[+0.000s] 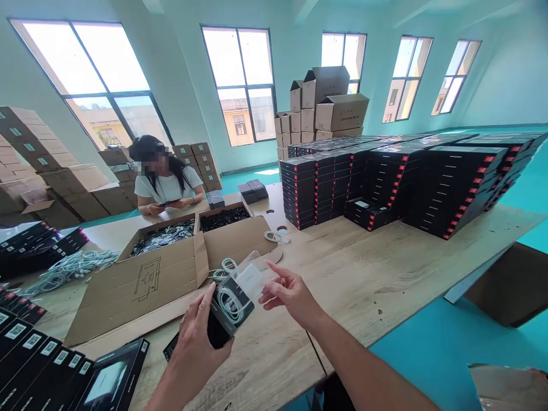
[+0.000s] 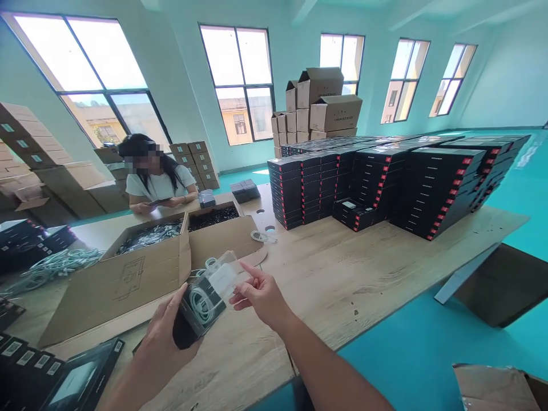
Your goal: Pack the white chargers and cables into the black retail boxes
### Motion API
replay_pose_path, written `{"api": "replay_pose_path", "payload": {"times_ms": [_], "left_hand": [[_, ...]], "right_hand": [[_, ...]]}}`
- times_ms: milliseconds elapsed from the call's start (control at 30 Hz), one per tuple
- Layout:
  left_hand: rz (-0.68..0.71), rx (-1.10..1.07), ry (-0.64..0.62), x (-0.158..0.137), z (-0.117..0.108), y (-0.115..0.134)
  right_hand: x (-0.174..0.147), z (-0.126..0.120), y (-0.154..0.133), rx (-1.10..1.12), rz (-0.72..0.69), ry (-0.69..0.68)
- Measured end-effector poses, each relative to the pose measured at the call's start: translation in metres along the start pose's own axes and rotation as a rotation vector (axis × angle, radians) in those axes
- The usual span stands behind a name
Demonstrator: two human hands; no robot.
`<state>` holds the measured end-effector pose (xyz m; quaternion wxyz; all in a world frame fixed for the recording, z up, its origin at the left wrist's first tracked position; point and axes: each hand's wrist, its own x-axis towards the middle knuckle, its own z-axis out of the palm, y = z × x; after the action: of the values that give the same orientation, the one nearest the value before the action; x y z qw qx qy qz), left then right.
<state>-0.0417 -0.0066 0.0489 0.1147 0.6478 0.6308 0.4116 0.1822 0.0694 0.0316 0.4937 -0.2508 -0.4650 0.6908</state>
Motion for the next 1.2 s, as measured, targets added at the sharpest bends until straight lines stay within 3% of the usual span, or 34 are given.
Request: {"api": "replay_pose_path", "payload": {"times_ms": [100, 267, 433, 600, 833, 1033, 1133, 1200], "left_hand": [[-0.007, -0.133, 0.012, -0.005, 0.008, 0.008], [-0.119, -0.388, 0.113, -0.012, 0.018, 0.023], [-0.152, -0.508, 0.237, -0.027, 0.045, 0.021], [-0.153, -0.505, 0.369, -0.04, 0.063, 0.001], [0.001, -0.494, 0.364, -0.036, 0.036, -0.019], [0.305, -0.321, 0.27, -0.014, -0.015, 0.0], [0.329, -0.119, 0.223, -0.012, -0.03, 0.0], [0.345, -0.045, 0.169, -0.016, -0.027, -0.011]], "right_hand": [[-0.004, 0.003, -0.025, -0.079, -0.002, -0.158], [0.011, 0.009, -0.055, -0.182, -0.069, -0.183], [0.032, 0.025, -0.061, -0.499, 0.124, -0.567], [0.047, 0.041, -0.051, -0.645, 0.095, -0.554], [0.043, 0.037, -0.027, -0.713, -0.185, -0.494], [0.038, 0.045, -0.039, -0.892, -0.524, -0.605], [0.037, 0.046, -0.037, -0.869, -0.558, -0.58], [0.037, 0.044, -0.028, -0.814, -0.514, -0.505]]}}
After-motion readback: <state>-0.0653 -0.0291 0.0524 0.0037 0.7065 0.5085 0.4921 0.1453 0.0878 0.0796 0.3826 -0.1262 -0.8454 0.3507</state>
